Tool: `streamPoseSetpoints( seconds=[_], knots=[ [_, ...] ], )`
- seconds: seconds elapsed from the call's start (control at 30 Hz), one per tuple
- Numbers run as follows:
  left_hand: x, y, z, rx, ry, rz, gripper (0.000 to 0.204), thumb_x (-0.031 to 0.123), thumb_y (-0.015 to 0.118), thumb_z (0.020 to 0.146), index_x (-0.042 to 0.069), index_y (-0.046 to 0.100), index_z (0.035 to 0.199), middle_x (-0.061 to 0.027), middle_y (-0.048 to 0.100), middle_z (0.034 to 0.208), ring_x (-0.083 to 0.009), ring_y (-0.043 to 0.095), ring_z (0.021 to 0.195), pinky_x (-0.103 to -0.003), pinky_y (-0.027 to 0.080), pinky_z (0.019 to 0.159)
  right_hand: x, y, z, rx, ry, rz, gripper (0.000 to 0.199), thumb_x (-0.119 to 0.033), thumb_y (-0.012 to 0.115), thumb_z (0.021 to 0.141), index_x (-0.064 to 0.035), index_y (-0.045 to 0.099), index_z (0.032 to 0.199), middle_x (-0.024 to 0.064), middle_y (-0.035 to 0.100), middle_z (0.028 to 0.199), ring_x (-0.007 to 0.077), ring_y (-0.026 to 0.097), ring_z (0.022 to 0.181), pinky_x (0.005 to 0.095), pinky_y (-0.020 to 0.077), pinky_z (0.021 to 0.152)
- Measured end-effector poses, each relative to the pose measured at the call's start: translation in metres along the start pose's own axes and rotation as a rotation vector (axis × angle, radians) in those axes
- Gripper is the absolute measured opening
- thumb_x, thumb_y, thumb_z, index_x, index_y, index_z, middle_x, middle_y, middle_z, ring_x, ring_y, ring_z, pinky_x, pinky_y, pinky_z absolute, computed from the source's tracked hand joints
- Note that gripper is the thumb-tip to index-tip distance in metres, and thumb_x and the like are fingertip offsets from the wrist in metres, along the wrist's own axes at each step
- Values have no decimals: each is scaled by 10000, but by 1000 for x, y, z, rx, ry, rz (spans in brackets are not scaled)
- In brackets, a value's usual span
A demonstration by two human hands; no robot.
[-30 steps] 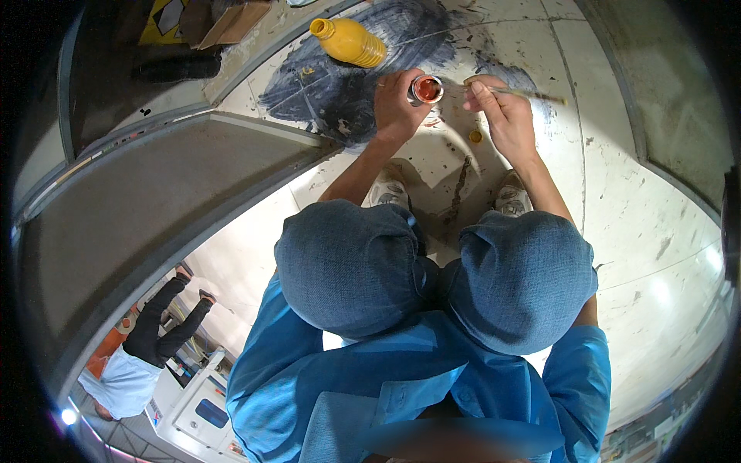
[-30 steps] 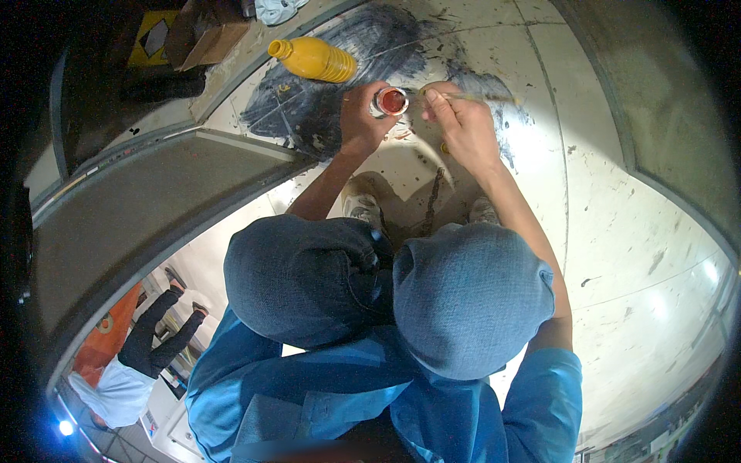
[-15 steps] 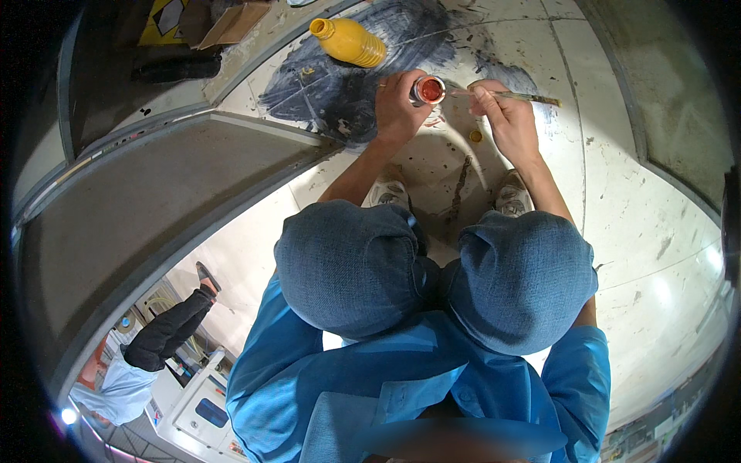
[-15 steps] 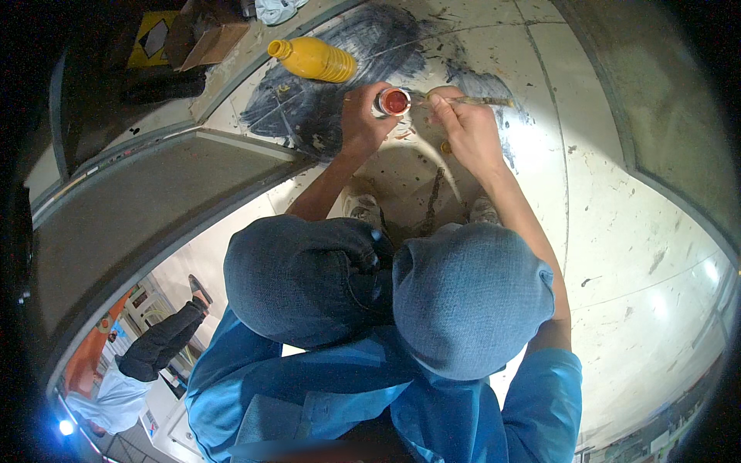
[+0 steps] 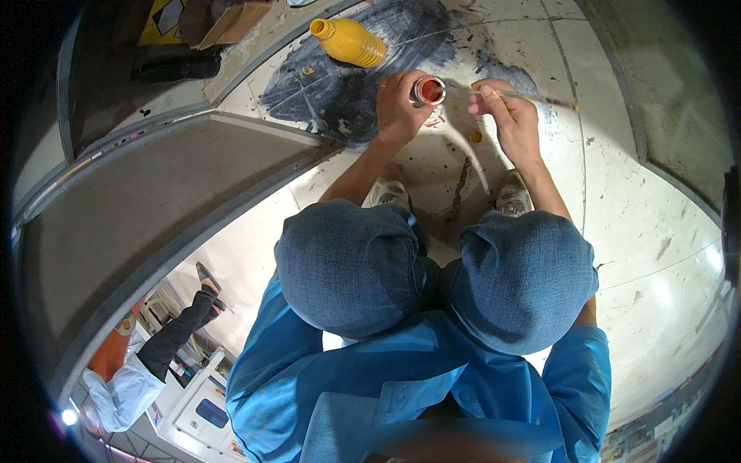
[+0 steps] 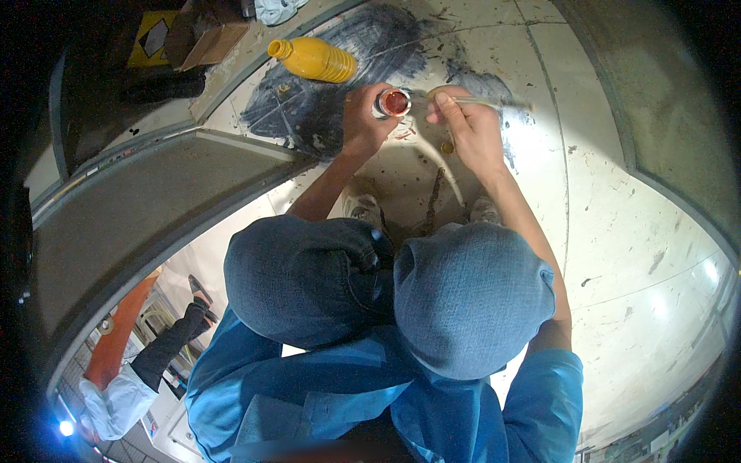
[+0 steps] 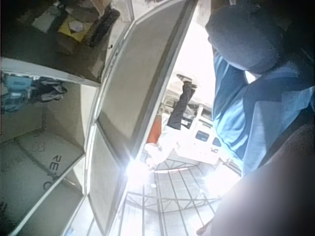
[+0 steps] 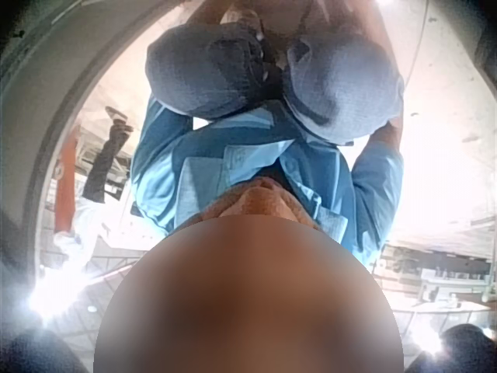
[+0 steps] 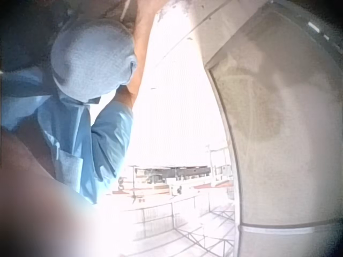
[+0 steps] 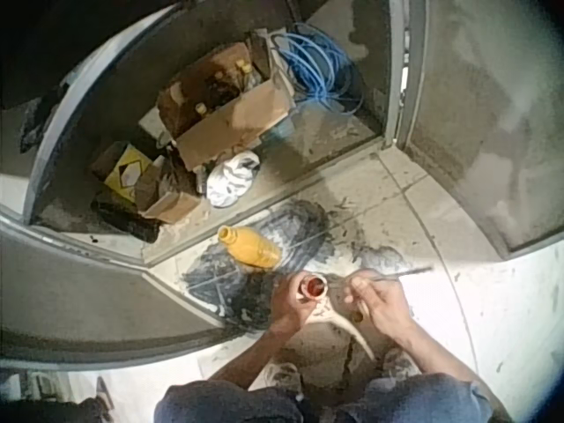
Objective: The person selects small paint jars from a shelf, opens them, and mixes the contents with a stick. They add water from a plastic bottle and a yellow liquid from a squeeze bottle, stirring the mixture in a small container.
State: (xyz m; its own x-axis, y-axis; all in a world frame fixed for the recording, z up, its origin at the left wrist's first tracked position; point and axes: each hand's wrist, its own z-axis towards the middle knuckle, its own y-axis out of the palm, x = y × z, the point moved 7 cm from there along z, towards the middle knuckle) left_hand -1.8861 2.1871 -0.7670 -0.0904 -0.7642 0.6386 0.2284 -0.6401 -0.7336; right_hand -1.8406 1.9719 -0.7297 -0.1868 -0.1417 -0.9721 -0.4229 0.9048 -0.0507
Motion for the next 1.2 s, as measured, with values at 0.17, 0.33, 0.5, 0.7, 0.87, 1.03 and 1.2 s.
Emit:
streamPoseSetpoints(
  seconds=[0.17, 0.33, 0.5, 0.7, 0.87, 1.03, 1.2],
  knots=[
    [-3, 3, -1, -9, -12, -2, 528, 175, 880, 740, 127, 670, 1221, -65, 679, 1142, -293, 638, 1099, -459, 439, 1014, 3, 2, -1, -18, 29, 33, 374, -208, 587, 1124, 133, 738, 1132, 134, 710, 1235, 208, 742, 913, 318, 593, 845],
    [-4, 3, -1, -23, -37, -8, 509, 183, 879, 747, 131, 678, 1212, -64, 681, 1149, -298, 637, 1106, -459, 432, 1027, 4, 1, -2, 9, 5, 31, 376, -204, 576, 1128, 137, 732, 1151, 137, 705, 1237, 206, 739, 918, 320, 598, 855],
    [0, 0, 0, -26, -26, -5, 496, 187, 872, 755, 134, 679, 1209, -68, 685, 1154, -310, 641, 1111, -464, 426, 1036, 2, 0, -3, 16, -29, 2, 379, -200, 579, 1126, 149, 724, 1151, 143, 697, 1253, 208, 737, 925, 326, 604, 855],
    [1, 0, 0, -33, -4, 11, 505, 165, 857, 744, 128, 677, 1215, -74, 685, 1157, -310, 645, 1109, -468, 439, 1018, 2, -2, -3, 28, -18, 13, 374, -194, 576, 1127, 150, 722, 1155, 148, 694, 1261, 210, 738, 924, 324, 605, 848],
    [2, 1, 0, -23, 25, 6, 518, 155, 857, 734, 122, 677, 1219, -83, 688, 1149, -318, 653, 1089, -474, 455, 999, -3, -4, -5, 93, -125, -2, 324, -169, 590, 1114, 109, 748, 1059, 111, 758, 1109, 175, 746, 854, 304, 587, 774],
    [4, 1, -1, -30, 20, 7, 521, 150, 865, 728, 121, 680, 1214, -84, 695, 1148, -329, 667, 1064, -474, 471, 985, 4, -2, -6, 103, -57, 80, 337, -172, 587, 1117, 120, 741, 1049, 105, 759, 1089, 174, 742, 848, 308, 587, 784],
    [3, 1, -2, -8, 24, 6, 514, 167, 878, 726, 121, 688, 1201, -83, 696, 1153, -329, 666, 1069, -475, 481, 978, 7, -2, -7, 65, -10, 60, 338, -176, 583, 1120, 125, 730, 1078, 99, 755, 1075, 174, 740, 860, 306, 590, 791]
  ],
)
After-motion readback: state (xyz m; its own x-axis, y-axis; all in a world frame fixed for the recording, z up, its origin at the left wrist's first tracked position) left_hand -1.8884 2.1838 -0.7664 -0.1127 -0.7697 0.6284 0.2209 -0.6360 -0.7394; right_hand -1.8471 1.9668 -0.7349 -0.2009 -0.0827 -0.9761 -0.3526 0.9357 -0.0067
